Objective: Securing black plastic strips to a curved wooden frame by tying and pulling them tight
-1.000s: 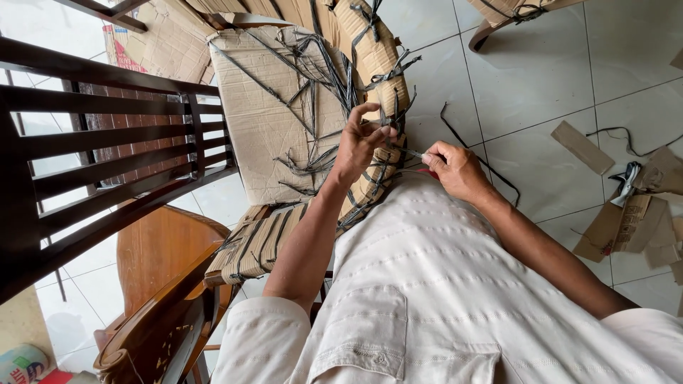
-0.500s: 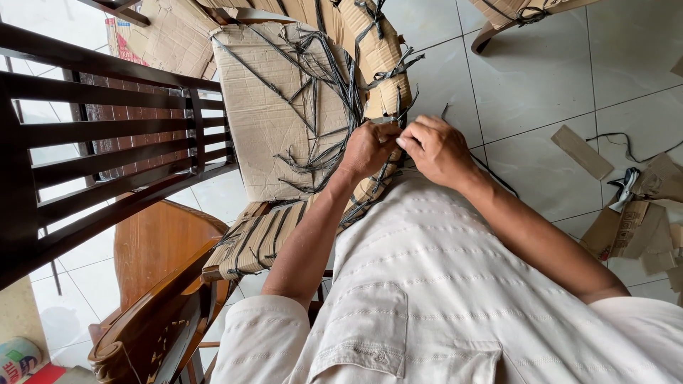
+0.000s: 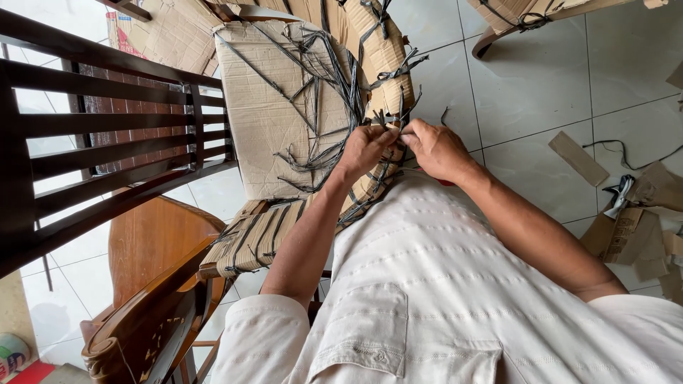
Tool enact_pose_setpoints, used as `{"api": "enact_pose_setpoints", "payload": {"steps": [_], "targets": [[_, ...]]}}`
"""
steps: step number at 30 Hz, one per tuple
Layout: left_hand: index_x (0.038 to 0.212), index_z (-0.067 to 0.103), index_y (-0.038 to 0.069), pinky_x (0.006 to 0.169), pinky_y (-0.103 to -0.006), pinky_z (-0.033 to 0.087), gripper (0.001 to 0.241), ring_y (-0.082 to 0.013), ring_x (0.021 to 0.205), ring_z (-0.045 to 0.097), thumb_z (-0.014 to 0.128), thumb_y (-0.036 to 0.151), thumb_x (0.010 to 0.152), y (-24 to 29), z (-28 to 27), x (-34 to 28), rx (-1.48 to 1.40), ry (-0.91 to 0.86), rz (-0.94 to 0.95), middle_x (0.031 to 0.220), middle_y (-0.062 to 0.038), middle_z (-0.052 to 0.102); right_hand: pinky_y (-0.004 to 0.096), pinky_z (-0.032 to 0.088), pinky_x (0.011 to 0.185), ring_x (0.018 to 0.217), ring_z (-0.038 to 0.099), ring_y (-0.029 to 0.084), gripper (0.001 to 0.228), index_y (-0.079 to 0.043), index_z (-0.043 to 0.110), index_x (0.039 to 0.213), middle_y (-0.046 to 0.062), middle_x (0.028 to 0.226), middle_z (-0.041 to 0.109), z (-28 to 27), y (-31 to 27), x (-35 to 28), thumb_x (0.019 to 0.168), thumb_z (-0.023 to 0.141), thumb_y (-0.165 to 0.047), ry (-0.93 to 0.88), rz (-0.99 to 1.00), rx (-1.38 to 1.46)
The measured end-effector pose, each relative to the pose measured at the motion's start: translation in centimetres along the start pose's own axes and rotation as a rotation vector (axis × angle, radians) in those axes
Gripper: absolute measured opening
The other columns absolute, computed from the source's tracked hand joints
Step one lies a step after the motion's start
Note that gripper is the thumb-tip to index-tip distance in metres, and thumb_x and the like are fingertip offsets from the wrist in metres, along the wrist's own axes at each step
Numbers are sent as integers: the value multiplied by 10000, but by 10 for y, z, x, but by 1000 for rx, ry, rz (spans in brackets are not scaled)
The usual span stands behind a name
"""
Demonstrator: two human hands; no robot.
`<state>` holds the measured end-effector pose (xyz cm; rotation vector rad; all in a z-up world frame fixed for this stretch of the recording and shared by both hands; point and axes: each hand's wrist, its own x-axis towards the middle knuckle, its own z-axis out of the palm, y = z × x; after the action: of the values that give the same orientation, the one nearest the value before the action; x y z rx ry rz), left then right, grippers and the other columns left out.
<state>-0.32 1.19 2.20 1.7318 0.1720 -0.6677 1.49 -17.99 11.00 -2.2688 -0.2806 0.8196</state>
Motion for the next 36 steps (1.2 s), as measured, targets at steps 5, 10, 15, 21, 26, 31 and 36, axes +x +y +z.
{"api": "enact_pose_setpoints", "payload": {"steps": [5,10,15,21,26,31,36], "targets": [[872,800,99,808,-390,511,295,-252,784,679,714,361,977,5,-7,-13,-303,-10,-51,711,-106,746,479,551,666,815,716,436,202,-121,670,983,178,788,720,19,40,3,1103,553,-234,166,-18,10],[806,783,85,779,-339,477,290,-196,764,636,796,347,931,29,-17,-18,-445,-81,-86,726,-83,734,425,532,646,708,682,325,221,-106,696,961,123,710,688,23,43,8,1106,558,-199,186,-36,191],[805,778,58,770,-304,486,213,-180,734,648,878,235,869,-34,-7,12,-595,-93,-113,738,-106,736,390,511,598,599,615,242,224,-97,701,924,92,596,634,19,38,-12,1079,569,-190,100,15,226],[948,788,36,763,-292,576,213,-218,775,768,902,54,770,-28,-6,12,-418,-13,32,805,-157,783,357,478,605,607,610,223,213,-82,695,918,76,623,665,37,57,-15,1062,555,-153,-4,122,243],[1182,594,158,727,-455,603,310,-309,834,740,690,9,927,-15,-14,5,261,54,438,913,-90,741,399,511,649,704,694,288,216,-91,705,917,96,714,741,29,39,-18,1057,564,-177,-32,147,177],[1103,570,125,672,-350,563,90,-245,749,663,554,146,1017,-39,1,22,900,309,945,834,-66,614,456,533,683,761,721,364,265,-80,730,949,141,756,756,23,30,-12,1069,553,-236,-41,106,93],[1206,582,91,728,-314,525,178,-225,788,619,479,123,1064,-38,2,20,1041,441,1101,914,-65,590,406,548,688,725,706,285,241,-72,709,1237,124,769,737,6,14,9,1112,509,-122,139,-66,98]]}}
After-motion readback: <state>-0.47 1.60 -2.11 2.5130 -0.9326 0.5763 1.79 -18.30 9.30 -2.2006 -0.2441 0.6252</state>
